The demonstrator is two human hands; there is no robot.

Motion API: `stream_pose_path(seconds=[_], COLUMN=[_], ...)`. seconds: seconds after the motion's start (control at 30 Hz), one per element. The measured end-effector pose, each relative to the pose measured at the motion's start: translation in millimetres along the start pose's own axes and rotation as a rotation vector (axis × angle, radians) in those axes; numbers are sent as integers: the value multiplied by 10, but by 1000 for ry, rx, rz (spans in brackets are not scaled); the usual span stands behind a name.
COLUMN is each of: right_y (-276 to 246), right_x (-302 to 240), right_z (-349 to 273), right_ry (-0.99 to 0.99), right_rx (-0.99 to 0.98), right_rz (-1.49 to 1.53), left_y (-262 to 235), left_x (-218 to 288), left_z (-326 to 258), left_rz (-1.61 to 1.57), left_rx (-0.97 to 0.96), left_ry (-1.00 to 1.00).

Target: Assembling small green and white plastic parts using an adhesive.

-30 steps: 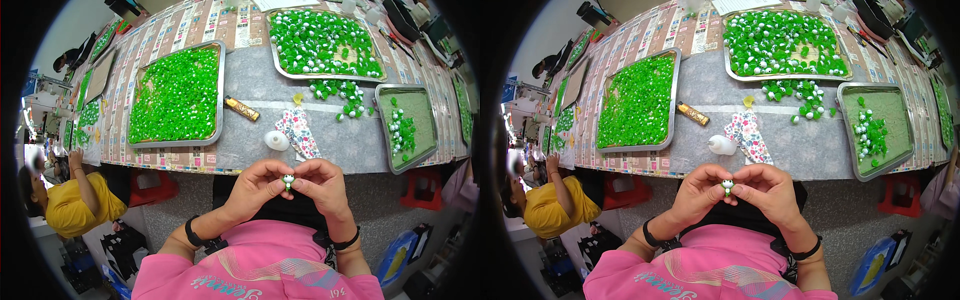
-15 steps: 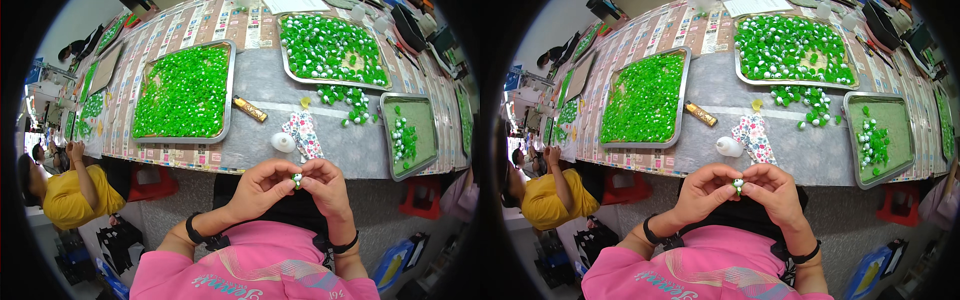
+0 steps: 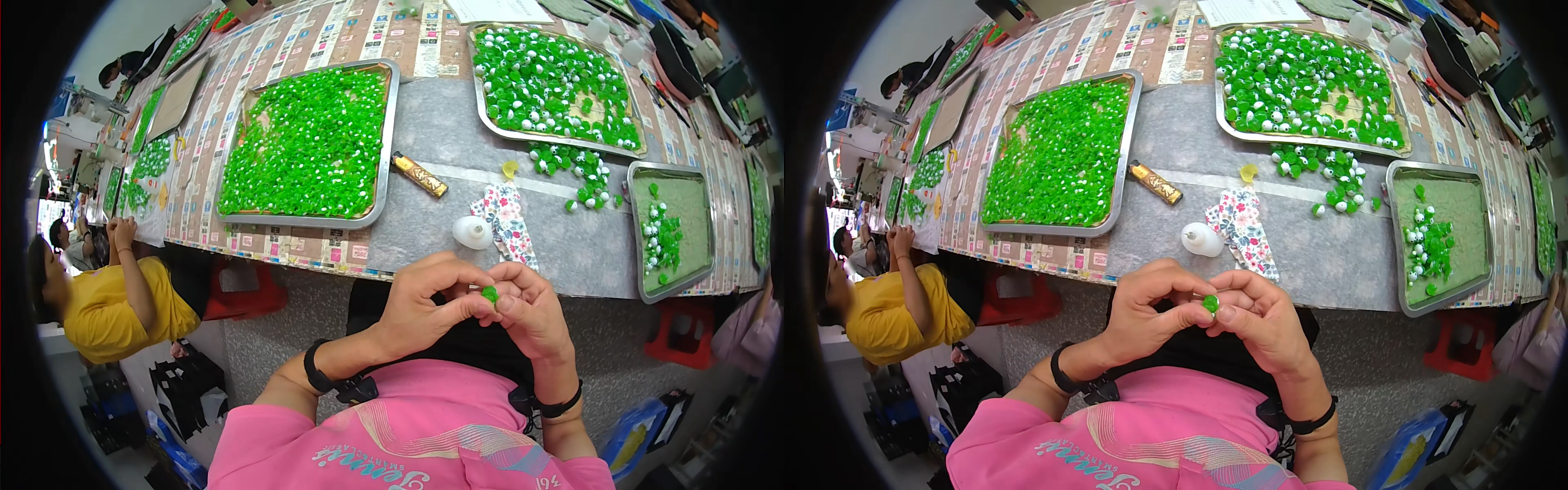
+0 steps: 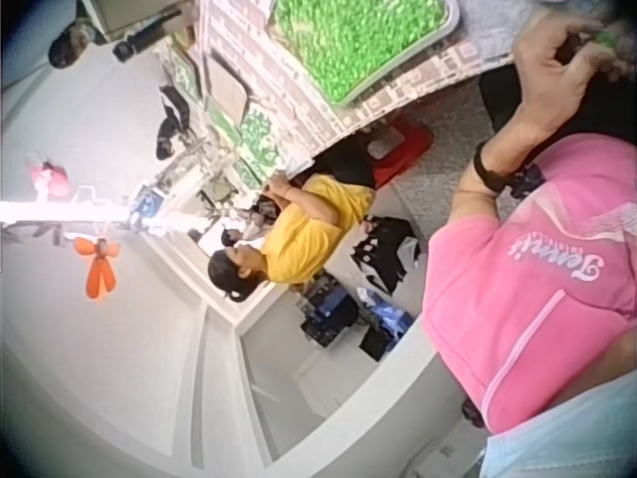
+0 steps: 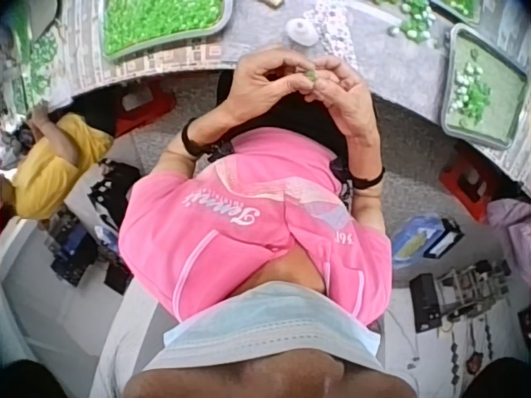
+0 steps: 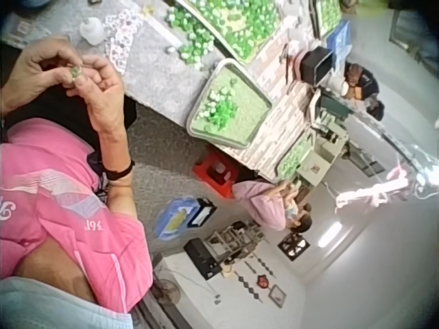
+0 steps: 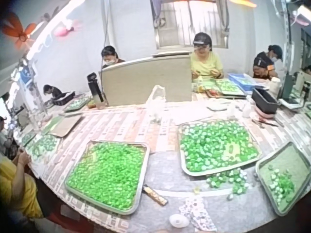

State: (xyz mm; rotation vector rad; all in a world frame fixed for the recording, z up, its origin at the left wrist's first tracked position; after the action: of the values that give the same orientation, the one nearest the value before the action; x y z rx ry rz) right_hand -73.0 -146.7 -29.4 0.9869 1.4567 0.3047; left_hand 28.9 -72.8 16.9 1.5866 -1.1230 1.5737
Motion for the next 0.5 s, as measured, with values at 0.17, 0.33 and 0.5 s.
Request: stream_pose_path(seconds=[0.17, 0.33, 0.5], right_y=[-63, -567, -1390], right_x=[-105, -1053, -1794], right_z=[-33, -358, -881], right_ry=[-52, -684, -922], right_rx=[89, 607, 1011], right_rz=[-98, -781, -1292], left_y=[-20, -418, -1251], left_x=[65, 211, 270], left_z=[-5, -1, 13], left_rz=[18, 194, 528], left_rx=[37, 171, 583], left_ry=[49, 110, 155])
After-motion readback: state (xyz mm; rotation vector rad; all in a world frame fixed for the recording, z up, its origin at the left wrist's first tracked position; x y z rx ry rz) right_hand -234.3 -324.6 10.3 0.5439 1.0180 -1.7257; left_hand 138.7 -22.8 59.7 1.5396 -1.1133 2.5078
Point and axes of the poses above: each hand's wrist, its own z-axis towards the middle knuckle, its own y-axis out of the palm, x = y × z, the point moved 8 cm from there along z, towards the middle knuckle, and after that the axes turned 9 degrees about -y, right-handed, at the moved point
